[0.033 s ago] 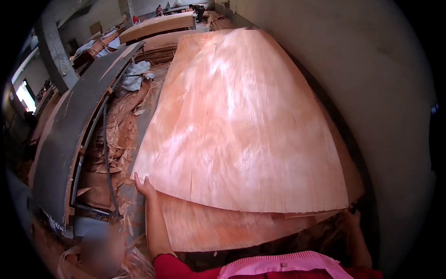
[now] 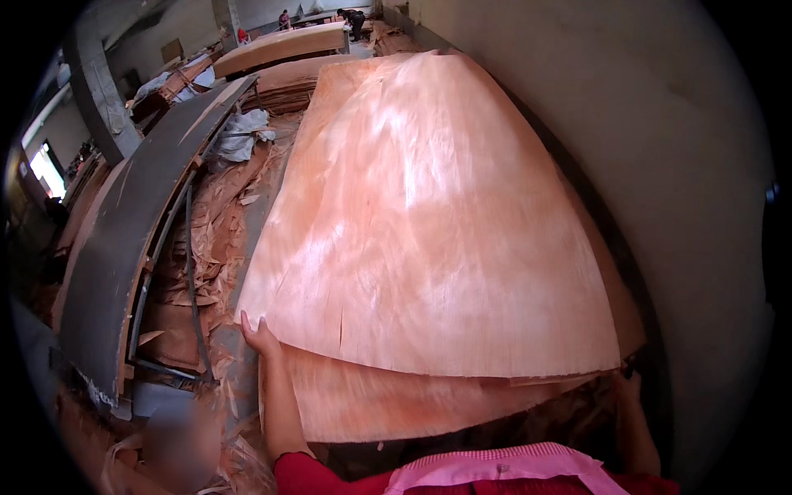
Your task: The person trims wood veneer sheets using a knife, removing thin strips and knots, and stacks them on a table.
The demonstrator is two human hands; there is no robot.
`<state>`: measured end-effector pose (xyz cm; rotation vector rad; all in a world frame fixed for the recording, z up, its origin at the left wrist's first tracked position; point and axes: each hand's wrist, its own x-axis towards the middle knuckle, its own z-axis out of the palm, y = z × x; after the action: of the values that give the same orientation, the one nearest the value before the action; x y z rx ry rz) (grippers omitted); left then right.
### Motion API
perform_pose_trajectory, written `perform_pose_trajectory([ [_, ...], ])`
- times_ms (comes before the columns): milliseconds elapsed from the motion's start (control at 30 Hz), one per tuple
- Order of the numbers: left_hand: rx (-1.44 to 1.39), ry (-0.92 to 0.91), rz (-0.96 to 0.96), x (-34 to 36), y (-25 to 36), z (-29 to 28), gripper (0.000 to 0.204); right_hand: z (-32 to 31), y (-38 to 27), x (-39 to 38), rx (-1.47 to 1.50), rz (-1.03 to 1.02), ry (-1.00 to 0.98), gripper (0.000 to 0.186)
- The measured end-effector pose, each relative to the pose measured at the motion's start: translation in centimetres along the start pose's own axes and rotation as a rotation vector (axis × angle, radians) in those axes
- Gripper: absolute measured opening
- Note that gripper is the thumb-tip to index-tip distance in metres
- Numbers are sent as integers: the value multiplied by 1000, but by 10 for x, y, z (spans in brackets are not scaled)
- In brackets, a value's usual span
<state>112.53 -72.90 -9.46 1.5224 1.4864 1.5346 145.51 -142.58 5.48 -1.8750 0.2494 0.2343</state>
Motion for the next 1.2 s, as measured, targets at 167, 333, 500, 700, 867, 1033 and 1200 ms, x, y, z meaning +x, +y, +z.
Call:
perform_pose_trajectory([
  [167, 9, 24, -89, -111, 50, -68, 53, -76, 76, 74, -263, -168, 24, 39],
  [333, 65, 126, -194, -230, 74, -151, 54, -117, 108, 53, 0, -200, -93, 42],
  [500, 119, 194, -196, -289, 65, -200, 53, -139, 57, 46, -254, -35, -156, 33],
  [700, 34, 490, 62, -253, 51, -159, 53, -138, 62, 127, -43, -327, -73, 32],
  [867, 396, 194, -181, -321, 91, -148, 60, -168, 85, 108, -315, -325, -33, 28],
  [1033, 223, 236, -204, -336, 72, -183, 61, -215, 175, 78, -329, -394, 183, 40],
  [1200, 295, 249, -125, -300, 69, -179, 59, -189, 163, 65, -499, -329, 166, 42],
])
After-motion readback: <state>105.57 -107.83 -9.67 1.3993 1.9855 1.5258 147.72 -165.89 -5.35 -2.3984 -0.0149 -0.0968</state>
